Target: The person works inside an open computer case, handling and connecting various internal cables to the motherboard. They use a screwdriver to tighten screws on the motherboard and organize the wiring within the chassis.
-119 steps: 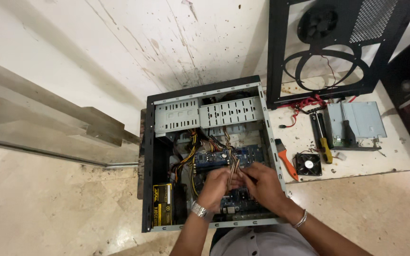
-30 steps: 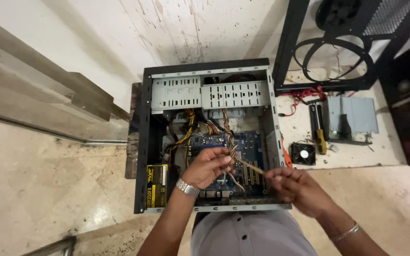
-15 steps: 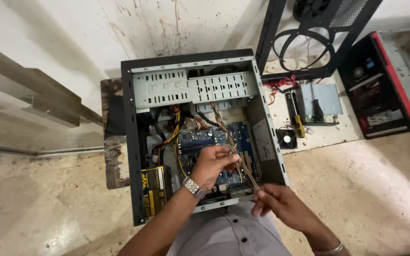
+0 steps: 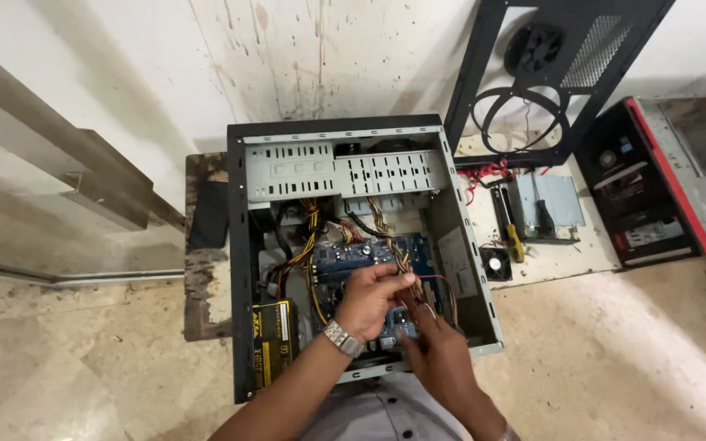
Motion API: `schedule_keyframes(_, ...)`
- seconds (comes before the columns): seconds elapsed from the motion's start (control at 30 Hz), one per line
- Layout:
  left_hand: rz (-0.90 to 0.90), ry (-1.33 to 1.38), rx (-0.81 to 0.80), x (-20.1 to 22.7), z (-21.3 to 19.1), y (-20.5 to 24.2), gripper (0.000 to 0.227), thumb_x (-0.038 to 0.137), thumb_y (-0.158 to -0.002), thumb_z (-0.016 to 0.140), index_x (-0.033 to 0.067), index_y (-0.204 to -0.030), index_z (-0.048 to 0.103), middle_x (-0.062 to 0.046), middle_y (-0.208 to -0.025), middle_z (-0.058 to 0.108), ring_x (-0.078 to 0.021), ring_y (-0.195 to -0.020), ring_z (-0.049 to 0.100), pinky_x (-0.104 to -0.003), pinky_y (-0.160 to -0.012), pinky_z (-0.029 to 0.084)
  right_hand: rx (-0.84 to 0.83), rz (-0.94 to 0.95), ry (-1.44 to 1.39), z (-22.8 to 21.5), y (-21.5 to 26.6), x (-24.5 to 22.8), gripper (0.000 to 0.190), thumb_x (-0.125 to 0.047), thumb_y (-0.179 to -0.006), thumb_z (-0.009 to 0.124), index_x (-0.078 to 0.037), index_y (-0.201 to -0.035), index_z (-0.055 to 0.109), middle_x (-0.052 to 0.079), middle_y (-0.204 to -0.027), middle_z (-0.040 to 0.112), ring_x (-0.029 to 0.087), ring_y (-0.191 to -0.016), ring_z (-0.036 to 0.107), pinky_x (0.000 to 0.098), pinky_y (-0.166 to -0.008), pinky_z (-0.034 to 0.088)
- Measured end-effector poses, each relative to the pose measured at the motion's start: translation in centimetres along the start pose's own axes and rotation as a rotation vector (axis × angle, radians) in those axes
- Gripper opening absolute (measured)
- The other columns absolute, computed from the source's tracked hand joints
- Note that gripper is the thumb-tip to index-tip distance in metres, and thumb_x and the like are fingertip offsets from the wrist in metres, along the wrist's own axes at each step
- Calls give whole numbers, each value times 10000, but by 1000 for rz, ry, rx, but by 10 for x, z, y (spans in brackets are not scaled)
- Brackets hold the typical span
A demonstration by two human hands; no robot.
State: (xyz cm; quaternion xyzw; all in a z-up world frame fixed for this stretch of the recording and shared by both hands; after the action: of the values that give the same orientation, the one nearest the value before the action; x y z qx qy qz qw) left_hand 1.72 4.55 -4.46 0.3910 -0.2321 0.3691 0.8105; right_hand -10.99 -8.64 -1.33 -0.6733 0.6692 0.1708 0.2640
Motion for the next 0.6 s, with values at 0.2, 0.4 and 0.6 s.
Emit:
schedule_keyframes(0.2, 68, 29, -7, 2, 11, 5, 70, 11, -970, 832, -52, -994, 853, -135, -933, 865, -175, -724, 756, -323, -701, 667, -9, 80, -308, -23, 1, -45, 235, -248, -1092, 646, -106, -1040, 826, -6, -781, 901, 101, -705, 847, 296, -684, 626)
schedule_keyframes(0.4, 30, 98, -9, 1, 17, 2, 69, -49, -954, 844, -102, -995, 826, -223, -981, 873, -279, -812, 844, -382, -751, 729, -97, 373, -716, -23, 17, -40, 336, -262, -1062, 696, 20, -1134, 863, 122, -873, 960, 176, -829, 881, 320, -768, 715)
schedule_keyframes(0.6, 107, -2, -76, 22, -2, -3, 103, -54, -940, 861, -119, -1014, 830, -261, -975, 870, -312, -787, 849, -400, -722, 748, 25, 209, -246, -63, -6, -6, 285, -73, -1030, 640, -145, -1152, 887, 8, -1011, 961, 93, -594, 722, 268, -497, 559)
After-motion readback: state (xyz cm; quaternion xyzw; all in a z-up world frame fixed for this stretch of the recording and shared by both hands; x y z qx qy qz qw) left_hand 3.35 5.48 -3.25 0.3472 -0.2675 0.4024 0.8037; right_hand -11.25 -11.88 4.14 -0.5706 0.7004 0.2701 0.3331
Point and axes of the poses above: each hand's wrist, its own y-axis away from the middle knuckle, its own z-axis out of the palm, x = y × z, the point moved 2 cm from there along -y, towards the middle knuckle
